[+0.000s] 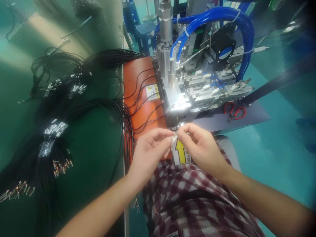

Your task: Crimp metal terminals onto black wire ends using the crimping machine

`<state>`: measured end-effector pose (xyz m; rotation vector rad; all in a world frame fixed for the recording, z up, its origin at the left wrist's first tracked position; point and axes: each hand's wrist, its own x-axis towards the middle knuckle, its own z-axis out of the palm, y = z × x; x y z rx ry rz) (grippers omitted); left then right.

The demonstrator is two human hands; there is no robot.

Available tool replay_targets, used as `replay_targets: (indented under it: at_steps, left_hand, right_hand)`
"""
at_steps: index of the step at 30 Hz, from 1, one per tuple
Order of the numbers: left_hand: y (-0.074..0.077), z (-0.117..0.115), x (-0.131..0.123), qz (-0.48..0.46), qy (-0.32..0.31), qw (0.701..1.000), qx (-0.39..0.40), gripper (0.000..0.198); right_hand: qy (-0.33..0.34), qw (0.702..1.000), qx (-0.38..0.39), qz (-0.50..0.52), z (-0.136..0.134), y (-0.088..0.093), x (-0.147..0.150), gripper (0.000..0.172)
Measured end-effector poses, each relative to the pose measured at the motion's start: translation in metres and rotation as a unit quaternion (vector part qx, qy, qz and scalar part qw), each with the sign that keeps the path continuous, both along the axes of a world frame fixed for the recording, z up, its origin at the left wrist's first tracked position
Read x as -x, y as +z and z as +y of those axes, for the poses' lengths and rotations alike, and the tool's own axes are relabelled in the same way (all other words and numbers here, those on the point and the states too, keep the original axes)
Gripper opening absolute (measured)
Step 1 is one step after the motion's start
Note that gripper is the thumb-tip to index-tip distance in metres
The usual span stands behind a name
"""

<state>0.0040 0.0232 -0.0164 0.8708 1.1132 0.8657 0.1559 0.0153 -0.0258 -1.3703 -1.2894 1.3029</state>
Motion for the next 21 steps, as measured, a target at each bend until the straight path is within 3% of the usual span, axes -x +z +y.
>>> replay_targets:
  at_steps: [4, 8, 12, 15, 19, 21]
  left_hand:
    - [0.001, 0.0, 0.0, -0.014, -0.005, 1.0, 0.015, 0.009]
    - [-0.002, 0.001, 0.001, -0.01, -0.006, 1.0, 0.016, 0.011]
    - [-0.004, 0.002, 0.002, -0.021, -0.006, 1.0, 0.011, 0.011]
    - [-0.006, 0.002, 0.003, -0.049, -0.003, 0.999, -0.016, 0.011]
    - [-0.006, 0.003, 0.003, -0.072, -0.016, 0.997, -0.034, 0.01]
    - [-0.006, 0.002, 0.004, -0.073, -0.008, 0.997, -0.03, 0.012]
  right_hand:
    - [-0.008, 0.996, -0.075, -0.055, -0.003, -0.004, -0.001, 0.016]
    - [0.0, 0.995, -0.076, -0.065, -0.002, -0.001, -0.002, 0.017]
    - [0.032, 0.997, 0.062, 0.044, 0.005, 0.004, -0.003, 0.022]
    - [0.073, 0.97, 0.173, 0.156, 0.009, 0.004, -0.005, 0.032]
    - [0.108, 0.925, 0.235, 0.279, 0.008, 0.003, -0.001, 0.034]
    - [0.088, 0.92, 0.235, 0.299, 0.004, 0.003, 0.005, 0.035]
